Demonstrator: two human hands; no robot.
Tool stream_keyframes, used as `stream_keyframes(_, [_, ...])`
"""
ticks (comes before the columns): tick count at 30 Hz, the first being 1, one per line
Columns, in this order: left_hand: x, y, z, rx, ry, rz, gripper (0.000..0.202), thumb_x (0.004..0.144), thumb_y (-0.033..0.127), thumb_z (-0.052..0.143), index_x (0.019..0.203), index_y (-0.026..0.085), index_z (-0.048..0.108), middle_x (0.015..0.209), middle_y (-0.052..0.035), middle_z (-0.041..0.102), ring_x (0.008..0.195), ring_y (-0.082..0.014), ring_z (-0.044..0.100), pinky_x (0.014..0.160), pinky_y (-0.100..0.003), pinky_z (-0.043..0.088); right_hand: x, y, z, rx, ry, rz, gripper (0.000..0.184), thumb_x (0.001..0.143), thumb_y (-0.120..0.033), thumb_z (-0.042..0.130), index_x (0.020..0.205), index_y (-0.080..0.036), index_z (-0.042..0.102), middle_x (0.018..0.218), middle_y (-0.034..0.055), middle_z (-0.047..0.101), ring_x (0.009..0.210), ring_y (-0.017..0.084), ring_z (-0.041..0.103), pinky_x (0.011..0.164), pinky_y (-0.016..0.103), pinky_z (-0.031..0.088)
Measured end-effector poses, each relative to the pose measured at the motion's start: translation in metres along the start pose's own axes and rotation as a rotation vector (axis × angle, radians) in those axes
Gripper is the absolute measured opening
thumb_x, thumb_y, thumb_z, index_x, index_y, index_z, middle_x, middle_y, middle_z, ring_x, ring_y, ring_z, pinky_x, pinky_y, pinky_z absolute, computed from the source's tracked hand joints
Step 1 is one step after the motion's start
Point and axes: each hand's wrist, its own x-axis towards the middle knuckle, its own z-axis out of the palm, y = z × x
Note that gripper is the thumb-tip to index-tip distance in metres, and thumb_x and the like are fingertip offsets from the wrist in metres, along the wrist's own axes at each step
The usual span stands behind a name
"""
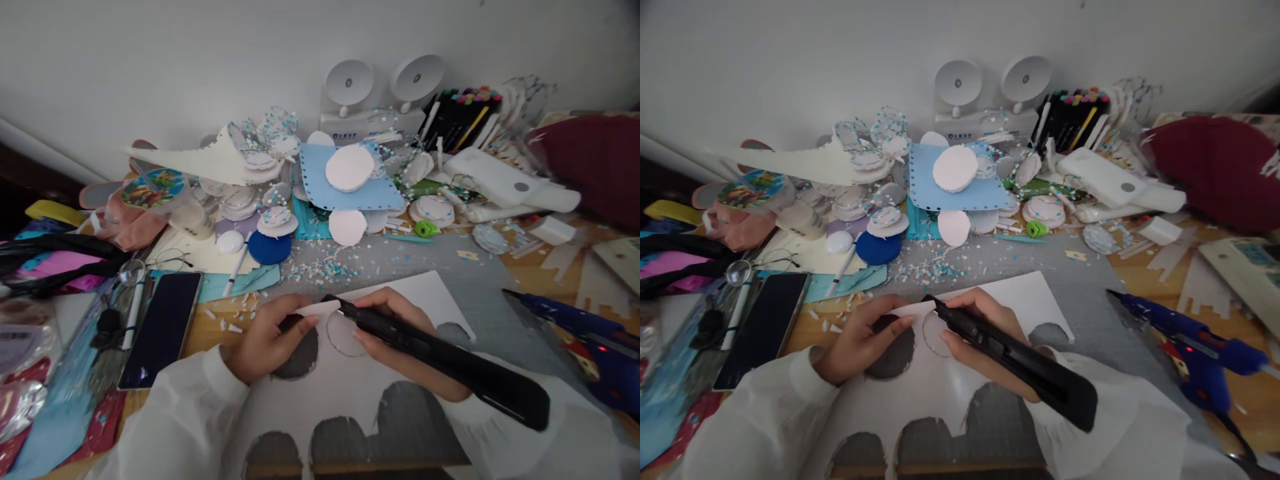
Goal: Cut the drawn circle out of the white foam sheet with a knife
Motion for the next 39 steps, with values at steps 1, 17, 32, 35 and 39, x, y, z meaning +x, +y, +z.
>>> stream_keyframes(1, [-0.001,-0.001,0.001,0.019,0.019,0.026,0.018,0.089,0.034,0.055,0.096,0.018,0.062,0.083,-0.0043,0.066,0.076,-0.017,0.06,0.068,-0.026,0.046,-0.001,0.001,0.0,-0.015,-0.019,-0.017,0.023,0.081,-0.027,0.064,0.102,-0.024,0.053,0.072,-0.0019,0.06,0.056,0.013,0.052,0.05,0.025,0.041])
stream_keyframes(17, [-0.004,-0.002,0.001,0.084,0.054,0.175,0.013,0.09,0.024,0.054,0.1,0.017,0.059,0.087,-0.0055,0.065,0.08,-0.0171,0.061,0.071,-0.027,0.047,-0.002,0.0,0.0,0.032,-0.007,0.053,0.02,0.082,-0.03,0.065,0.098,-0.023,0.057,0.08,0.0023,0.066,0.063,0.015,0.059,0.052,0.026,0.045])
stream_keyframes(32, [-0.004,0.0,0.001,0.123,0.085,0.275,0.013,0.09,0.019,0.053,0.102,0.016,0.057,0.09,-0.0081,0.064,0.085,-0.0192,0.062,0.072,-0.029,0.048,0.003,-0.002,-0.009,0.099,-0.017,0.017,0.016,0.081,-0.025,0.066,0.095,-0.024,0.059,0.08,0.0011,0.068,0.066,0.014,0.062,0.056,0.024,0.047])
stream_keyframes(35, [-0.004,0.001,0.001,0.123,0.086,0.278,0.013,0.09,0.018,0.053,0.102,0.017,0.057,0.089,-0.0079,0.064,0.084,-0.0194,0.061,0.071,-0.03,0.048,0.003,-0.001,-0.009,0.098,-0.013,0.011,0.015,0.08,-0.025,0.067,0.093,-0.024,0.059,0.079,0.0008,0.068,0.066,0.014,0.062,0.057,0.024,0.048])
stream_keyframes(39, [-0.003,0.005,-0.001,0.1,0.039,0.329,0.011,0.09,0.015,0.051,0.098,0.016,0.057,0.086,-0.0071,0.063,0.081,-0.0181,0.059,0.072,-0.029,0.047,0.004,0.003,-0.011,0.138,-0.04,0.063,0.013,0.08,-0.024,0.066,0.09,-0.023,0.058,0.076,0.0004,0.066,0.063,0.013,0.061,0.056,0.024,0.048])
